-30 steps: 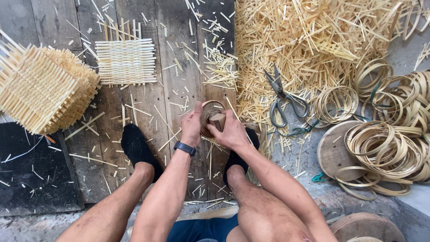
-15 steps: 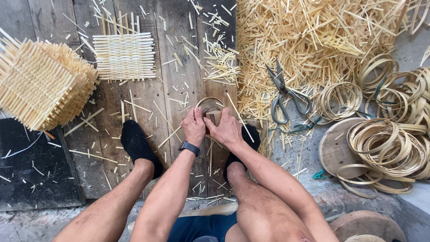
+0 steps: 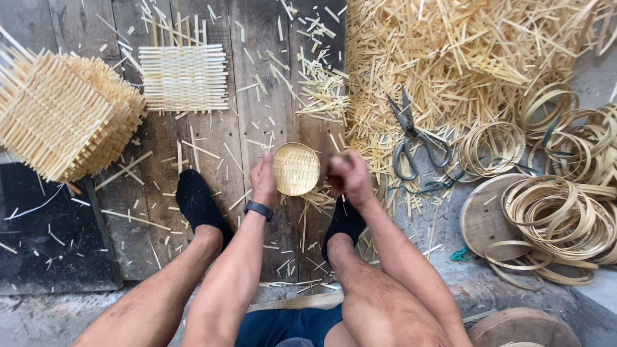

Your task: The person constructs small bamboo baskets by weaving strips together, forming a circular base, and trimming excess material using shears.

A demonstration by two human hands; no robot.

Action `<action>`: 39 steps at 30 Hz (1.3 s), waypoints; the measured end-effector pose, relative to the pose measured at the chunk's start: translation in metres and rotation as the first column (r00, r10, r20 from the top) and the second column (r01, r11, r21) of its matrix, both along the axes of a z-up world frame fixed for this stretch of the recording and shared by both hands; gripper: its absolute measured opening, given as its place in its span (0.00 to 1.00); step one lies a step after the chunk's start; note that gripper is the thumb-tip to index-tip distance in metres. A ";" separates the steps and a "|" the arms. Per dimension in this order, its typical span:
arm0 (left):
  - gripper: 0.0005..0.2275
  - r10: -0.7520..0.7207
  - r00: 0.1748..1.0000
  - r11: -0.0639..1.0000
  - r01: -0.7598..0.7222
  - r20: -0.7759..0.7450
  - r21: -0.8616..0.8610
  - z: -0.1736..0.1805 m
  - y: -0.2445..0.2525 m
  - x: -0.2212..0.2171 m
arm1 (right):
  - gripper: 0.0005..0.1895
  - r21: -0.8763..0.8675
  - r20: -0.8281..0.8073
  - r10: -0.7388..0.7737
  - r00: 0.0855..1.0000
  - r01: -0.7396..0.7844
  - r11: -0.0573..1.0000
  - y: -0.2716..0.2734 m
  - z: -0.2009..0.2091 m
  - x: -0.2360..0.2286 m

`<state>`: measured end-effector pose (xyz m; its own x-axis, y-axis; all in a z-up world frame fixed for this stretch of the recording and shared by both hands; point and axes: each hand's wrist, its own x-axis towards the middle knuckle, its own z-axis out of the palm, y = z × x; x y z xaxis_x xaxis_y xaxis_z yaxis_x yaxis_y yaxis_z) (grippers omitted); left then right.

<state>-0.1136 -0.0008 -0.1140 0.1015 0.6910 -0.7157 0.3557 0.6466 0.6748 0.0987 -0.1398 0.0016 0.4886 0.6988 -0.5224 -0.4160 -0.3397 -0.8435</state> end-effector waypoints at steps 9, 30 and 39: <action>0.17 -0.025 0.988 0.994 0.040 0.154 -0.099 0.042 0.039 0.005 | 0.20 0.022 -0.139 -0.153 0.978 0.157 0.987 -0.039 0.021 0.003; 0.22 -0.315 0.923 0.830 0.381 0.222 -0.407 0.083 0.005 0.080 | 0.30 0.098 -0.422 -0.036 0.906 0.085 0.992 -0.018 0.026 -0.004; 0.20 -0.367 0.756 0.601 0.638 -0.543 0.482 0.073 0.098 0.044 | 0.13 -0.105 -0.201 0.048 0.978 -0.071 0.992 0.007 -0.035 -0.029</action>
<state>-0.0698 0.0967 -0.0408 0.4107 0.8863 -0.2140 0.7819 -0.2216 0.5827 0.0696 -0.1325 -0.0337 0.3271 0.6555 -0.6806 -0.5470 -0.4560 -0.7021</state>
